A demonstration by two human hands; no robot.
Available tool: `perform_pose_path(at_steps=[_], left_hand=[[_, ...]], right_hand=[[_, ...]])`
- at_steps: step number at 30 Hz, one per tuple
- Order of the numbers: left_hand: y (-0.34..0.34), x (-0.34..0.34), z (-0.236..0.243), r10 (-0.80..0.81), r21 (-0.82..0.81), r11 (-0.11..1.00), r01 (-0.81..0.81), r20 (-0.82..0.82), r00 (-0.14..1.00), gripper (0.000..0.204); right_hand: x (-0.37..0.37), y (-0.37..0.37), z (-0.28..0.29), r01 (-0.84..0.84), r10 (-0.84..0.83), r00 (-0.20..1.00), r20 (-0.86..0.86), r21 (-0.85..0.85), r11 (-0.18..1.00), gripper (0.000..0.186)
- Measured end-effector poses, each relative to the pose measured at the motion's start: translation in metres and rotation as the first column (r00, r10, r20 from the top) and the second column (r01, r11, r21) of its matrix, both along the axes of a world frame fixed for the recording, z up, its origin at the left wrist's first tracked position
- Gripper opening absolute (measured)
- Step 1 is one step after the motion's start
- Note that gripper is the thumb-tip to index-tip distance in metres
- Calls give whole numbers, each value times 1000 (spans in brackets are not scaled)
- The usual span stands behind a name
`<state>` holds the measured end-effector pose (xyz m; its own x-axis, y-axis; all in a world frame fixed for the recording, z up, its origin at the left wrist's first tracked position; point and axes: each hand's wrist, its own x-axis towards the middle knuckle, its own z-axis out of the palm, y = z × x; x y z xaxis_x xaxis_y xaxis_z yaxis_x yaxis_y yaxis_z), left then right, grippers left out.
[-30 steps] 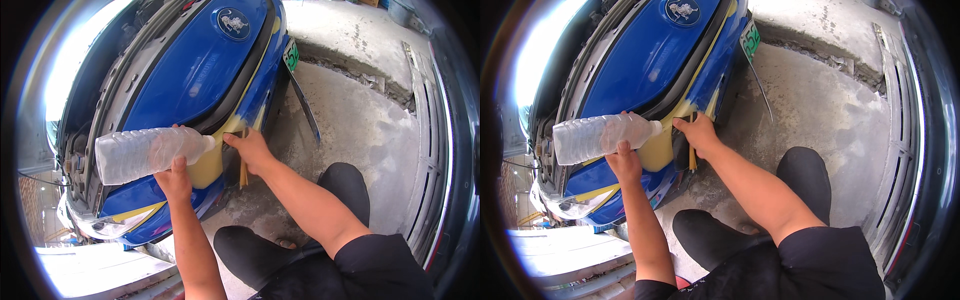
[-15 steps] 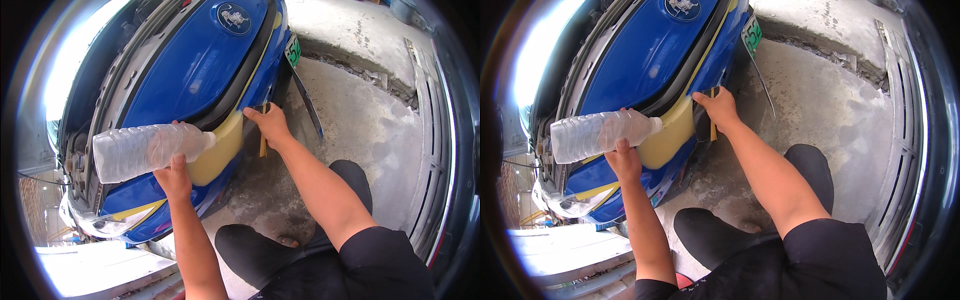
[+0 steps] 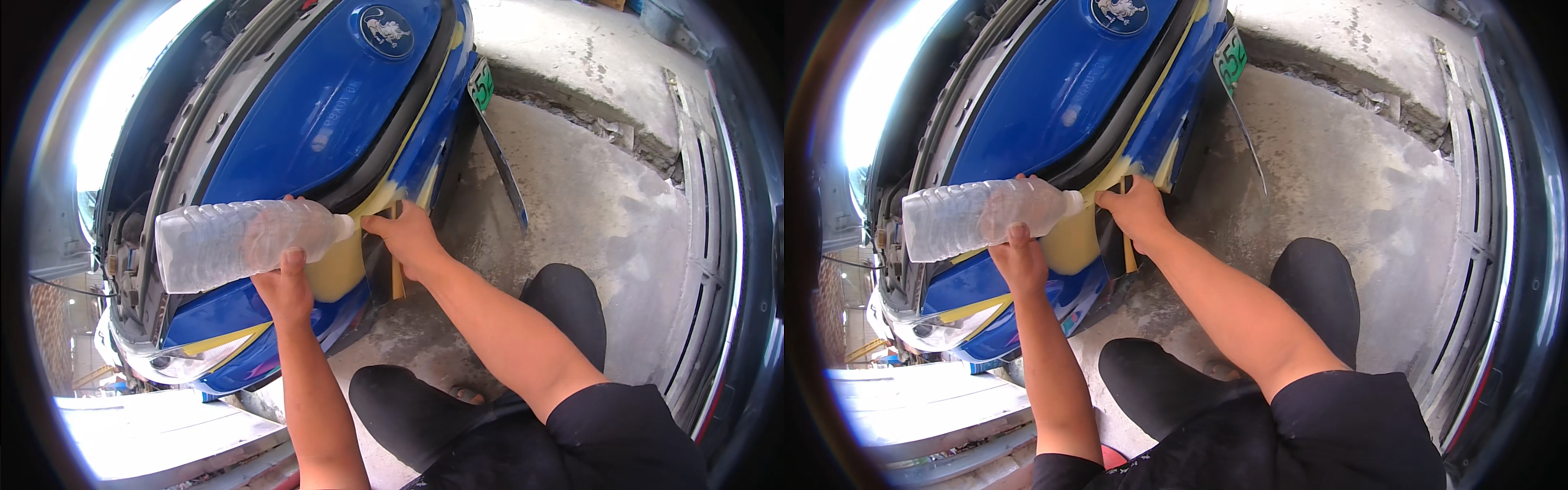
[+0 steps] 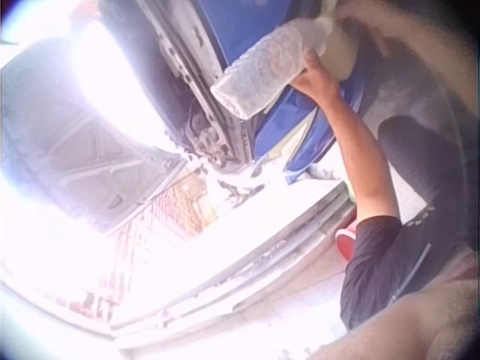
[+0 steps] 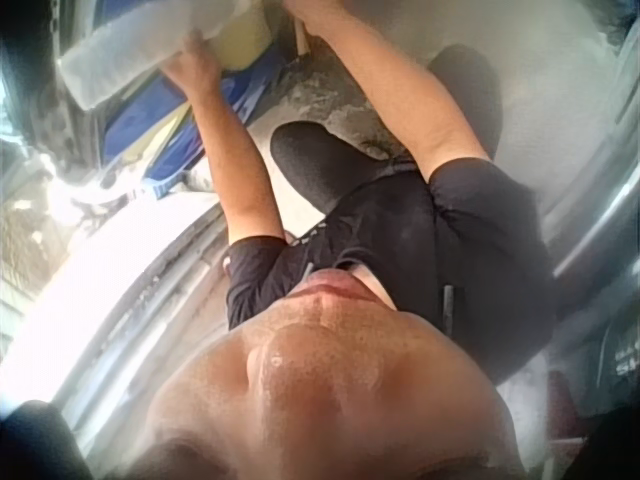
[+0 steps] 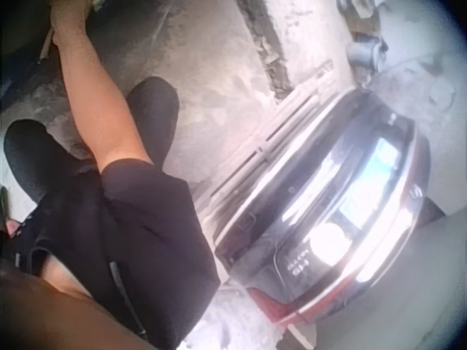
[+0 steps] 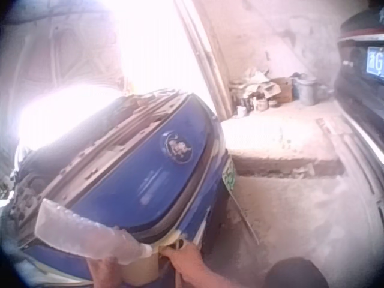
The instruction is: The person applies a liquid from a bottle onto a car bumper and sands the surface with a sanding block.
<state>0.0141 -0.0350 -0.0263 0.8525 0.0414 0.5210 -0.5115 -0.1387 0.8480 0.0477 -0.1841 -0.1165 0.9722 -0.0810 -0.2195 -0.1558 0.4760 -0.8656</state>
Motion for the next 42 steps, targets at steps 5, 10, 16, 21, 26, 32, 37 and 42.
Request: perform_pose_path(at_steps=[5,10,16,21,26,32,37,42], left_hand=[[3,-4,3,45,75,996,-43,-23,999,85],[2,-3,1,34,70,997,-33,-9,999,87],[-2,0,0,17,71,997,-17,-4,1000,87],[0,-1,2,27,62,998,-27,-2,1000,87],[19,-1,13,84,28,996,-86,62,994,86],[39,-3,28,91,44,995,-94,74,993,87],[34,-8,28,93,91,992,-93,10,996,91],[38,-6,31,109,116,987,-109,7,994,89]], right_hand=[[27,-40,8,-85,85,983,-162,8,996,25],[-6,4,17,-86,91,990,-105,57,995,32],[24,-24,-8,11,-17,995,-102,-55,998,32],[-18,21,31,-136,138,986,-90,24,990,37],[16,-22,21,-122,128,974,-186,48,991,27],[-14,18,31,-171,198,970,-143,181,969,30],[17,-30,6,-117,106,992,-62,-230,966,27],[24,-63,20,45,9,997,76,-673,738,21]])
